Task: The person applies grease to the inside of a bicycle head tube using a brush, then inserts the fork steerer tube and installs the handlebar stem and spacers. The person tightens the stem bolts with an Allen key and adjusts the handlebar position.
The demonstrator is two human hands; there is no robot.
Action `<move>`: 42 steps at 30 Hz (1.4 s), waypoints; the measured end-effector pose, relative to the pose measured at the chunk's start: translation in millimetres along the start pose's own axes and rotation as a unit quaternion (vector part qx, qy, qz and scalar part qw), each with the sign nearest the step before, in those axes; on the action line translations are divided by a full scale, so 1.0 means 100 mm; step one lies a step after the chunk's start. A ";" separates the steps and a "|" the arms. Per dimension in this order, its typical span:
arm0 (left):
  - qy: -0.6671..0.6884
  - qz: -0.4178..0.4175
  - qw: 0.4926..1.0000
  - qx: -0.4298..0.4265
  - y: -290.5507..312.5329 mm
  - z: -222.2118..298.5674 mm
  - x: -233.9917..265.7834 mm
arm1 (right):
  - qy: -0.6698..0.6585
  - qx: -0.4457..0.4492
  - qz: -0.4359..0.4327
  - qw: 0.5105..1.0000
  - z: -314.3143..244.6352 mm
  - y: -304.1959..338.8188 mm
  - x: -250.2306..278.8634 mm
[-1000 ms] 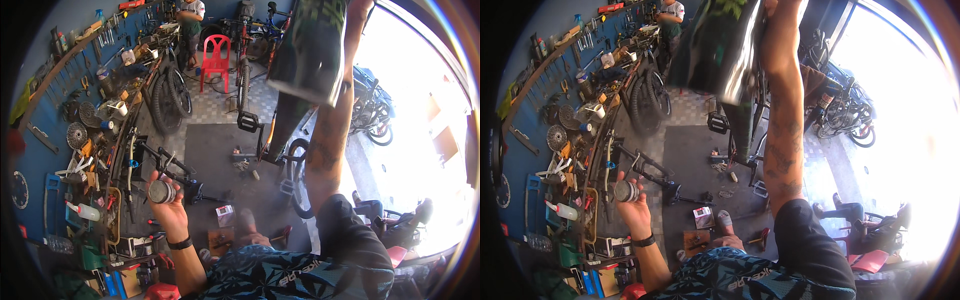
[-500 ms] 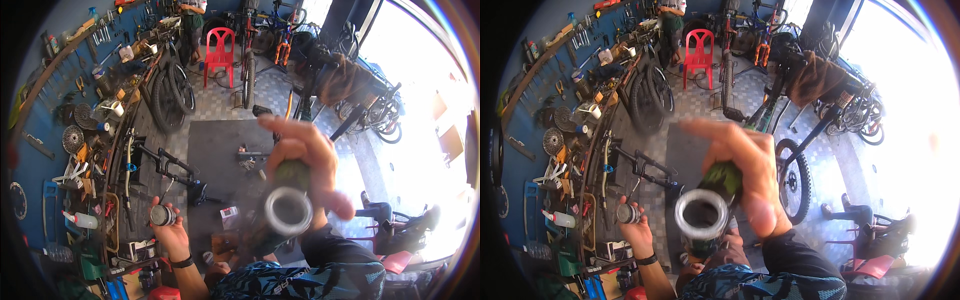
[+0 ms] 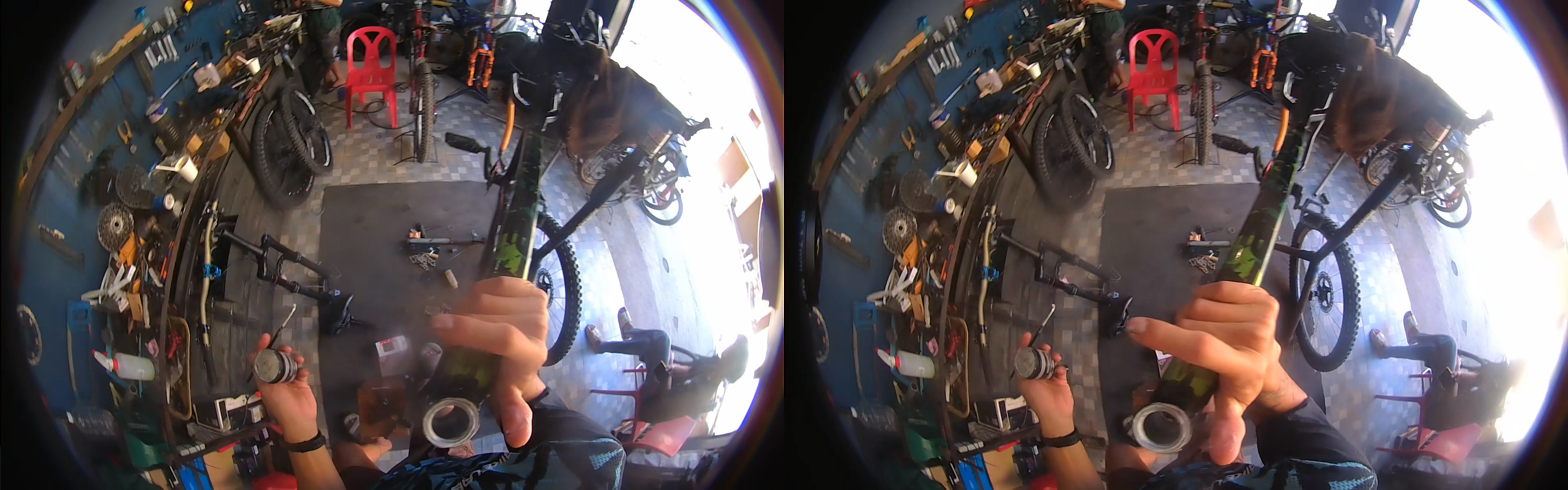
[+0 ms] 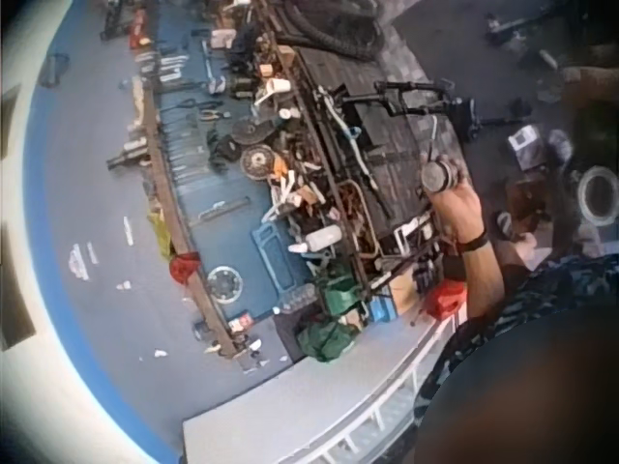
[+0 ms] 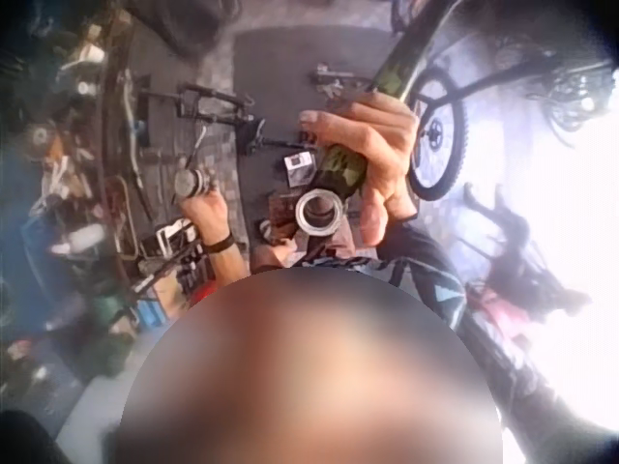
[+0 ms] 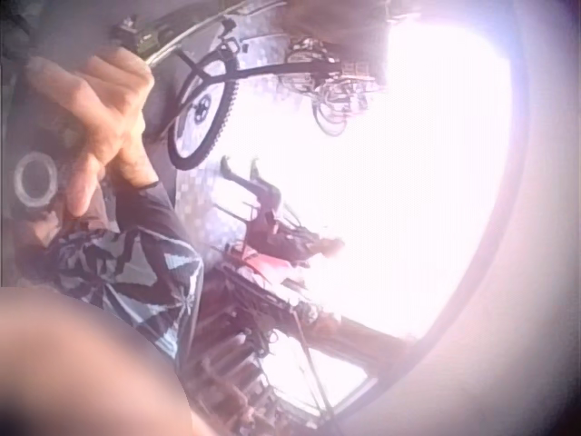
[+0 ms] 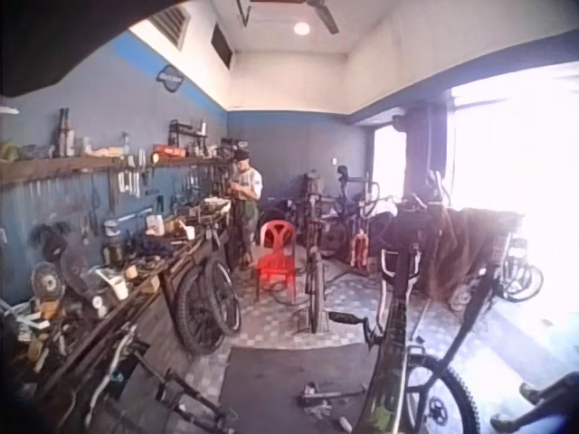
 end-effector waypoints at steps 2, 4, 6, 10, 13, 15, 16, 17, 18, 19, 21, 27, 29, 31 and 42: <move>-0.007 0.032 0.999 0.017 -0.05 -0.11 0.13 | 0.000 -0.006 0.033 0.999 0.04 0.14 -0.02; 0.018 0.019 0.999 0.033 -0.05 -0.16 0.19 | 0.093 -0.008 0.083 0.992 0.02 0.23 -0.02; 0.017 0.002 0.999 0.030 0.01 -0.07 0.24 | 0.204 -0.031 0.088 0.975 -0.02 0.26 -0.03; 0.046 -0.017 0.999 0.023 0.20 0.37 0.35 | 0.038 -0.188 0.050 0.980 0.10 0.20 0.04; 0.047 -0.020 0.999 0.018 0.34 0.80 0.52 | 0.059 -0.319 -0.044 0.945 0.11 0.08 0.06; 0.055 -0.042 0.997 0.014 0.42 1.09 0.64 | 0.198 -0.290 -0.002 0.936 -0.21 -0.20 0.26; 0.057 -0.048 0.997 0.014 0.45 1.21 0.69 | 0.315 -0.238 0.020 0.919 -0.51 -0.37 0.32; 0.048 -0.052 0.997 0.017 0.48 1.32 0.75 | 0.372 -0.239 0.071 0.894 -0.80 -0.51 0.39; 0.044 -0.057 0.997 0.007 0.54 1.44 0.80 | 0.409 -0.337 0.163 0.832 -1.11 -0.46 0.52; 0.037 -0.060 0.998 -0.003 0.58 1.54 0.83 | 0.386 -0.352 0.167 0.836 -1.43 -0.41 0.30; 0.049 -0.075 0.996 0.003 0.66 1.67 0.84 | 0.121 -0.280 -0.064 0.950 -1.90 -0.34 -0.82; 0.000 -0.073 0.997 0.020 0.85 1.86 0.84 | -0.053 -0.364 -0.170 0.914 -2.14 0.33 -2.76; -0.077 -0.078 0.993 -0.051 0.83 2.00 0.85 | -0.088 -0.368 -0.150 0.913 -2.10 0.32 -2.94; -0.102 -0.090 0.990 -0.042 0.78 2.02 0.86 | -0.091 -0.391 -0.154 0.903 -2.00 0.31 -3.00; -0.184 0.085 0.941 -0.270 -0.09 3.03 0.81 | -0.138 -0.427 -0.120 0.886 -0.86 0.30 -3.89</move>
Point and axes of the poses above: each hand's wrist, its own y-axis away from the middle knuckle, its own x-axis out of the back of the hand, z = x × y, the point moved 8 cm from there along -y, towards the middle knuckle, and after that the axes turned 8 degrees about z, right-handed, at the moved point
